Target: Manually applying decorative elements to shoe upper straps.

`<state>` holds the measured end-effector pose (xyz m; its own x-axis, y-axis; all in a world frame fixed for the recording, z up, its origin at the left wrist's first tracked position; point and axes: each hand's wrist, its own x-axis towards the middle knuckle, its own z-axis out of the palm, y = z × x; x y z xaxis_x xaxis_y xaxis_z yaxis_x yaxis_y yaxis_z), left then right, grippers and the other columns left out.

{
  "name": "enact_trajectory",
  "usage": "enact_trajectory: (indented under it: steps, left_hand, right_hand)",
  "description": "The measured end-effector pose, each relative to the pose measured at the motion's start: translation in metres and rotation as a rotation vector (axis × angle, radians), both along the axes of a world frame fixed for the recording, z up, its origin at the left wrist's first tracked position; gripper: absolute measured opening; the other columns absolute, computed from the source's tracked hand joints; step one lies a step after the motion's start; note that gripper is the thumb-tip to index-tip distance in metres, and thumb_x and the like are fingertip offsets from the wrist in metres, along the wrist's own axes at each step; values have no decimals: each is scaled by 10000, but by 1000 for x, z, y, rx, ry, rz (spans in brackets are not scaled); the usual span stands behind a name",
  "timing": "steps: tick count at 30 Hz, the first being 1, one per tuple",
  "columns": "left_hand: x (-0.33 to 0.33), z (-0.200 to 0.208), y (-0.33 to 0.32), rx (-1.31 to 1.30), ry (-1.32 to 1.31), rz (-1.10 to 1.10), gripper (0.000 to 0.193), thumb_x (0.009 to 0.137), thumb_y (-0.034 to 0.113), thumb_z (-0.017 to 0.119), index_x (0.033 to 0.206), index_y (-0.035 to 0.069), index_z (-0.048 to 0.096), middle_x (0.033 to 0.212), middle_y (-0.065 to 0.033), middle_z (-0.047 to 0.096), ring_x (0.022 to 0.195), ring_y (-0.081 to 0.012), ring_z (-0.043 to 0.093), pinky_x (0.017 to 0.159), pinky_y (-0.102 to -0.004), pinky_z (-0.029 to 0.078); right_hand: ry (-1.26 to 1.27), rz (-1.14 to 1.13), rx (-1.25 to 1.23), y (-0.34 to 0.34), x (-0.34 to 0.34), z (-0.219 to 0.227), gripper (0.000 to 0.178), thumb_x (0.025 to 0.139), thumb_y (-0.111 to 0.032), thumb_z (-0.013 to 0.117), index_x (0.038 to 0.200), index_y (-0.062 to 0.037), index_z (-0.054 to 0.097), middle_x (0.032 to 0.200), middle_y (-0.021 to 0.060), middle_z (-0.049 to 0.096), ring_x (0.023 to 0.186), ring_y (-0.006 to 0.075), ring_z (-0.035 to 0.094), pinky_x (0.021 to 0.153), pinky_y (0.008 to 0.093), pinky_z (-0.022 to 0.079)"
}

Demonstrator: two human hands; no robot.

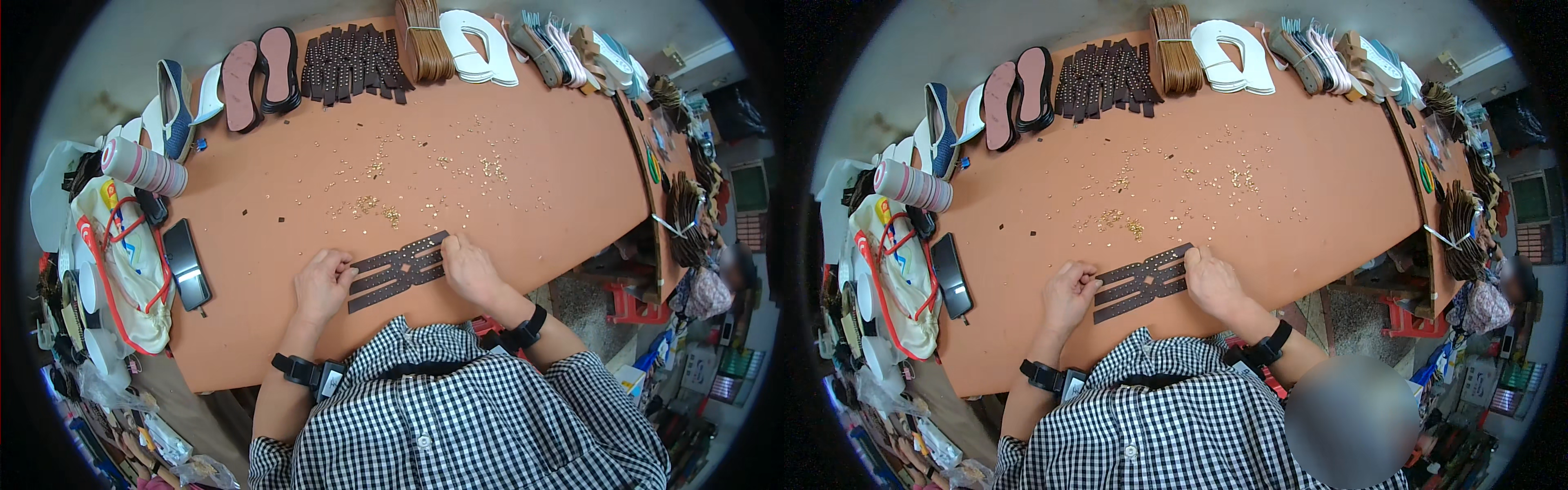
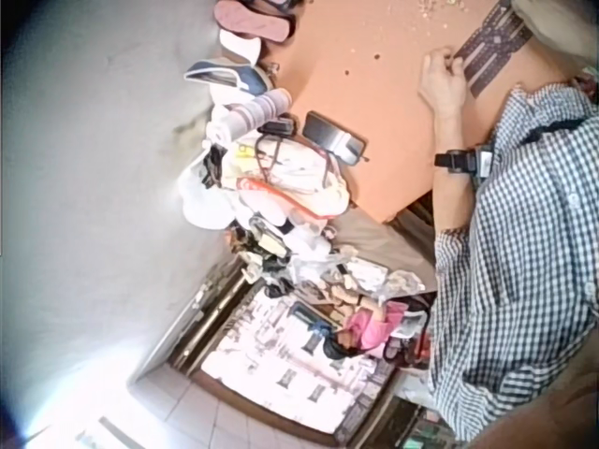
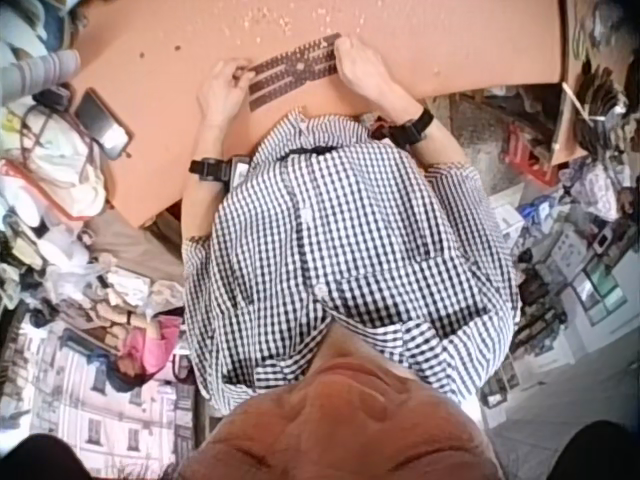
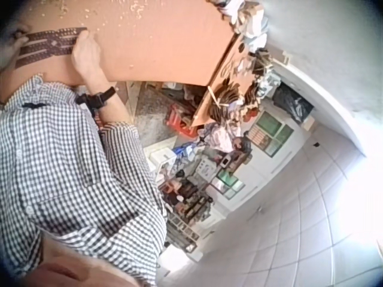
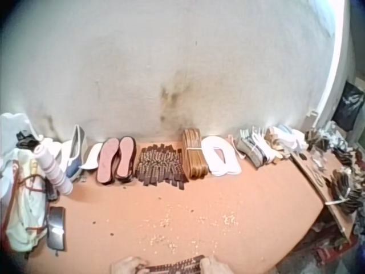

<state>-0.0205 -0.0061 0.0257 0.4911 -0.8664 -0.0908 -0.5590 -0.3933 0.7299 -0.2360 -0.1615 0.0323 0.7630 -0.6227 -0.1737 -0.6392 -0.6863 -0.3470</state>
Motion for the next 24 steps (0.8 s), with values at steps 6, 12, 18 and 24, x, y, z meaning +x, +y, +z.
enact_trajectory:
  steps: [6, 12, 18, 24]
  left_hand:
    - [-1, 1, 1, -12, 28, 12, 190, 713, 37, 703, 890, 42, 634, 789, -47, 591, 650, -135, 574, 596, -247, 485]
    - [0, -1, 2, -5, -11, -3, 160, 725, 110, 697, 864, 83, 622, 787, -27, 614, 657, -162, 629, 586, -295, 498]
    - [0, 2, -5, -20, -13, -18, 156, 728, 118, 699, 858, 88, 619, 788, -32, 612, 658, -165, 625, 591, -295, 499]
    - [3, -19, 4, -51, 101, 23, 170, 724, 96, 706, 868, 74, 618, 793, -71, 605, 677, -198, 623, 593, -299, 500]
  right_hand:
    - [131, 50, -57, 2, 5, 2, 111, 857, -84, 395, 897, 14, 426, 885, 243, 556, 683, 366, 628, 600, 455, 522]
    - [37, 24, -7, -6, 3, -8, 122, 856, -92, 411, 895, 23, 427, 824, 243, 558, 677, 397, 611, 593, 469, 512]
    - [-9, 31, 99, -12, 0, 1, 128, 861, -93, 406, 890, 30, 428, 838, 268, 560, 737, 425, 595, 651, 491, 492]
    - [-11, 13, 74, -13, 2, 2, 136, 852, -82, 414, 906, 40, 439, 841, 272, 559, 783, 414, 597, 683, 474, 490]
